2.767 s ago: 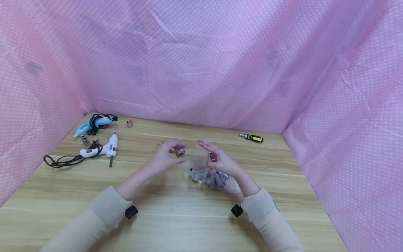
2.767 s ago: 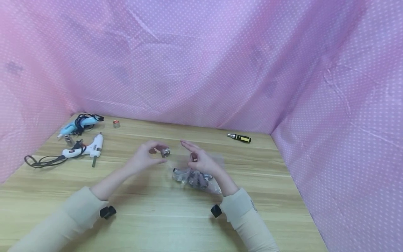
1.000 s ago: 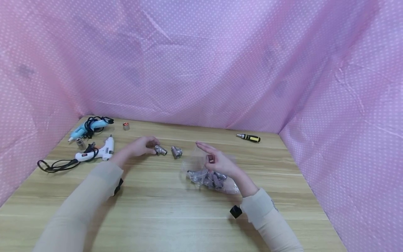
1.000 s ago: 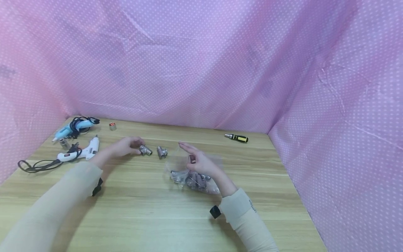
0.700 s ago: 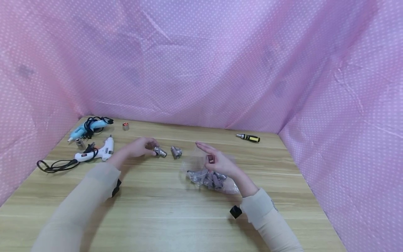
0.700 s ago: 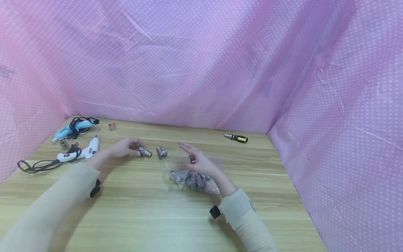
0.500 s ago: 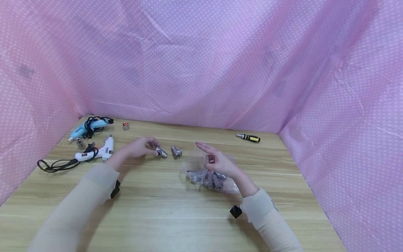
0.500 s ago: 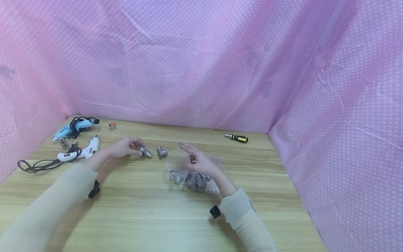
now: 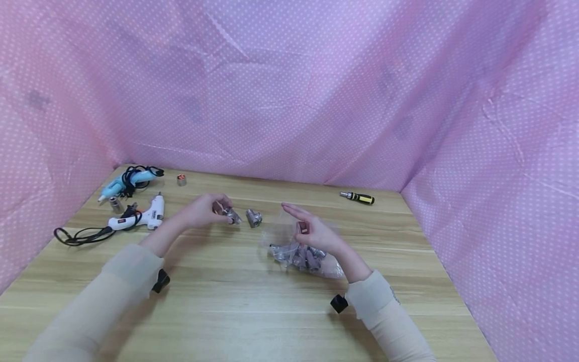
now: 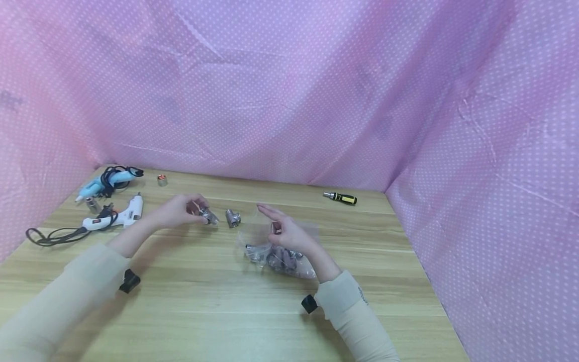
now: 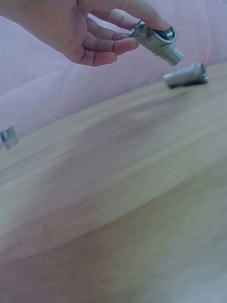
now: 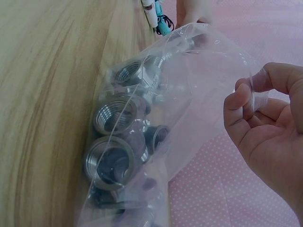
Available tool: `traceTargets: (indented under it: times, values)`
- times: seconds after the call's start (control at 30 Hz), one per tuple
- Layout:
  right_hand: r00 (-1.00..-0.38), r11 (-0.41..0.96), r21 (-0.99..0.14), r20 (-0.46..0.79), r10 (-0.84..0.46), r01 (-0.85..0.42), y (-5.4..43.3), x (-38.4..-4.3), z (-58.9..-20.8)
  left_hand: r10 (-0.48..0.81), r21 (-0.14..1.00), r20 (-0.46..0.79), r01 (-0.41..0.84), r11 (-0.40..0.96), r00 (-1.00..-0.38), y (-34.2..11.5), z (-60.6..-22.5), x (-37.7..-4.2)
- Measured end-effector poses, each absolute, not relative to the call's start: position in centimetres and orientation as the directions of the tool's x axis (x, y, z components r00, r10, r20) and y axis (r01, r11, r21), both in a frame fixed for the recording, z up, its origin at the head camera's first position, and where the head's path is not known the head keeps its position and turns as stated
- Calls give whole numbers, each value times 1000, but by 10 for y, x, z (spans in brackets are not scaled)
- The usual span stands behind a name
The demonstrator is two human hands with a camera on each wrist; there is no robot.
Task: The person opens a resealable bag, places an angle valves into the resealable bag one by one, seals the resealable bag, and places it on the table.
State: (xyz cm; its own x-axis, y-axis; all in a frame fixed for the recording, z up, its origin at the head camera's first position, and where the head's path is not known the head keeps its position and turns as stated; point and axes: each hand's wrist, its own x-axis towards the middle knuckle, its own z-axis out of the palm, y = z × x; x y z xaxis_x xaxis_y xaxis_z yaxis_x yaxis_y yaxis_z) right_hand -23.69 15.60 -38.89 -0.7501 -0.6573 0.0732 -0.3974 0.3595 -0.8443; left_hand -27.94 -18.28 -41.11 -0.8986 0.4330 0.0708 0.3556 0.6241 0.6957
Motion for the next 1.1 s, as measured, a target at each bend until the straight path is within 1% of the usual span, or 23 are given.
traceTargets:
  times: [0.13, 0.3, 0.53, 0.87, 1.1]
  values:
    - [-751, 365, -842, 69, -657, -396, 155, -237, -389, 426, 716, 110, 369, 593, -898, -176, -406, -269]
    - [-752, 380, -835, 60, -656, -398, 153, -235, -385, 429, 757, 177, 400, 516, -886, -166, -403, -257]
    - [-743, 370, -844, 49, -668, -388, 147, -220, -362, 405, 850, 164, 337, 405, -900, -147, -404, -239]
    - [-739, 345, -854, 66, -670, -389, 145, -222, -362, 345, 917, 181, 285, 279, -921, -114, -412, -220]
    - [-729, 296, -879, 82, -679, -374, 143, -224, -365, 320, 909, 207, 302, 286, -925, -89, -417, -215]
